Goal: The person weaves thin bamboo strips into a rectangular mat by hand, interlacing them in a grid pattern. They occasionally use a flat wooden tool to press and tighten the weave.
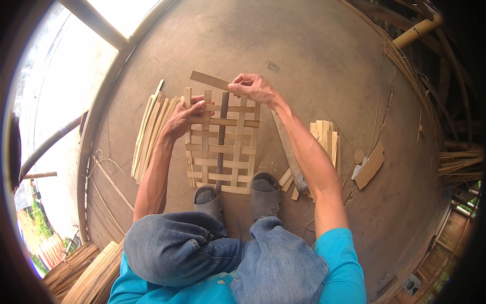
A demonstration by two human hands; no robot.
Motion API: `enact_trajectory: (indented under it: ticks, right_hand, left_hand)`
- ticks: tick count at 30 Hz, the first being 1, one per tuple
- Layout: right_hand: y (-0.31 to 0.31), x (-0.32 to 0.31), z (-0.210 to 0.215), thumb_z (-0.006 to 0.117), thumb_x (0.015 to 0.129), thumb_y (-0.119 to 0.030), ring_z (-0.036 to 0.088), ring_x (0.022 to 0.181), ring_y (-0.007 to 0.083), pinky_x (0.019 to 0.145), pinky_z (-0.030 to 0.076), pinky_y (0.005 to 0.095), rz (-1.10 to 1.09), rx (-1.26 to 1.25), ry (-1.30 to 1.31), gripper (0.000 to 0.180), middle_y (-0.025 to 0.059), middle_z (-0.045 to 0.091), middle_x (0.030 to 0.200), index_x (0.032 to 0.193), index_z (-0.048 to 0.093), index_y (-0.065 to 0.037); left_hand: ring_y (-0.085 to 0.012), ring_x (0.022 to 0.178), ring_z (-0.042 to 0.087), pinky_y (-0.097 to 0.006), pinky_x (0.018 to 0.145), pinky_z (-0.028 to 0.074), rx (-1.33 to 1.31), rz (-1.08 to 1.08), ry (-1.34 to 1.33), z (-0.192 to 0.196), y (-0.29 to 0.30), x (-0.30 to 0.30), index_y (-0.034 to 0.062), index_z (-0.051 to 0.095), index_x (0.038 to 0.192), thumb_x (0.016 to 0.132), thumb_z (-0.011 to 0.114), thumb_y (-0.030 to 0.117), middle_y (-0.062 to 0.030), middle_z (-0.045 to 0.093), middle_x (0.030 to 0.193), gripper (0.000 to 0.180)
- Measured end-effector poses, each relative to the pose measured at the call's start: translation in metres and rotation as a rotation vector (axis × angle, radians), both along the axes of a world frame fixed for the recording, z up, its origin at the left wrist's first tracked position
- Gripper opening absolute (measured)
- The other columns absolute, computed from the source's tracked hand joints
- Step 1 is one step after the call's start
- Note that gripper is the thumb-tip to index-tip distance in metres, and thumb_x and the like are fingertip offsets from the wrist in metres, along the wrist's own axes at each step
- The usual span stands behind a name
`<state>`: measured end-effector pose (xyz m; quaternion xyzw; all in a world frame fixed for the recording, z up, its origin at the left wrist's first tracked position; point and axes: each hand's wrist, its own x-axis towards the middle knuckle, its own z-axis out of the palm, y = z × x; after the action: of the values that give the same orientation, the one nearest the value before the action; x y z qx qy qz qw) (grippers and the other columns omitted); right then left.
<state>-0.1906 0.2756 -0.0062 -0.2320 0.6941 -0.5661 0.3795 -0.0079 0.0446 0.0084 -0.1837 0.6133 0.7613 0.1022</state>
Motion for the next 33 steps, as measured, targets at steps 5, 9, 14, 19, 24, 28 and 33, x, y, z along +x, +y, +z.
enact_trajectory:
  ticks: [5, 9, 14, 19, 24, 28, 33]
  right_hand:
    - [0.0, 0.002, 0.004, 0.084, 0.083, -0.057, 0.065, 0.073, 0.012, 0.073, 0.05, 0.0327, -0.009, 0.009, -0.005, 0.045, 0.0006, 0.074, 0.077, 0.097, 0.076, -0.016]
    - [-0.002, 0.002, 0.007, 0.083, 0.084, -0.056, 0.065, 0.073, 0.011, 0.07, 0.049, 0.0301, -0.022, -0.021, 0.005, 0.042, 0.0009, 0.073, 0.077, 0.094, 0.076, -0.016]
    - [-0.002, 0.001, 0.013, 0.083, 0.085, -0.055, 0.066, 0.077, 0.0109, 0.073, 0.05, 0.031, 0.021, 0.035, -0.006, 0.042, 0.0011, 0.072, 0.077, 0.093, 0.077, -0.014]
    - [-0.005, 0.005, 0.007, 0.083, 0.085, -0.056, 0.067, 0.078, 0.0125, 0.076, 0.052, 0.033, 0.015, 0.004, 0.077, 0.043, 0.0015, 0.072, 0.078, 0.093, 0.077, -0.014]
    - [-0.006, 0.003, 0.002, 0.084, 0.083, -0.058, 0.068, 0.078, 0.0146, 0.076, 0.053, 0.0355, 0.01, 0.041, 0.098, 0.046, 0.0029, 0.073, 0.079, 0.094, 0.077, -0.013]
    - [-0.007, 0.003, -0.002, 0.083, 0.084, -0.058, 0.068, 0.077, 0.0148, 0.075, 0.053, 0.0362, 0.014, 0.03, 0.126, 0.049, 0.0029, 0.072, 0.078, 0.095, 0.075, -0.011]
    - [-0.013, 0.005, -0.008, 0.079, 0.089, -0.056, 0.063, 0.072, 0.0131, 0.072, 0.051, 0.0351, -0.011, 0.096, 0.236, 0.046, -0.0006, 0.067, 0.074, 0.09, 0.072, -0.011]
  left_hand:
    - [-0.0261, 0.109, 0.075, -0.045, 0.095, 0.064, -0.01, 0.012, -0.025, 0.003, 0.0, 0.001, 0.0006, 0.064, 0.138, 0.1, 0.073, 0.035, -0.0114, 0.074, 0.125, 0.051]
    - [-0.0267, 0.109, 0.075, -0.046, 0.095, 0.064, -0.016, -0.014, -0.01, 0.005, 0.0, 0.001, 0.0007, 0.063, 0.138, 0.1, 0.073, 0.035, -0.0119, 0.074, 0.125, 0.052]
    - [-0.0273, 0.11, 0.075, -0.046, 0.096, 0.064, 0.012, 0.01, 0.004, 0.002, 0.0, 0.001, 0.0006, 0.064, 0.138, 0.1, 0.074, 0.035, -0.0122, 0.074, 0.125, 0.052]
    - [-0.0267, 0.109, 0.075, -0.046, 0.096, 0.064, 0.0, 0.016, 0.0, 0.0, 0.0, 0.001, 0.0009, 0.064, 0.138, 0.099, 0.075, 0.036, -0.012, 0.075, 0.123, 0.053]
    - [-0.028, 0.11, 0.074, -0.046, 0.097, 0.063, -0.016, 0.005, 0.002, 0.0, 0.0, 0.001, 0.0001, 0.062, 0.14, 0.099, 0.075, 0.038, -0.0135, 0.074, 0.125, 0.057]
    - [-0.0316, 0.113, 0.073, -0.05, 0.098, 0.062, -0.037, -0.003, 0.003, 0.002, 0.0, 0.001, -0.0025, 0.056, 0.144, 0.097, 0.076, 0.04, -0.0174, 0.072, 0.129, 0.066]
    - [-0.0335, 0.115, 0.073, -0.051, 0.097, 0.062, -0.021, 0.0, 0.004, 0.006, 0.004, 0.0, -0.0069, 0.051, 0.147, 0.098, 0.075, 0.038, -0.019, 0.071, 0.131, 0.071]
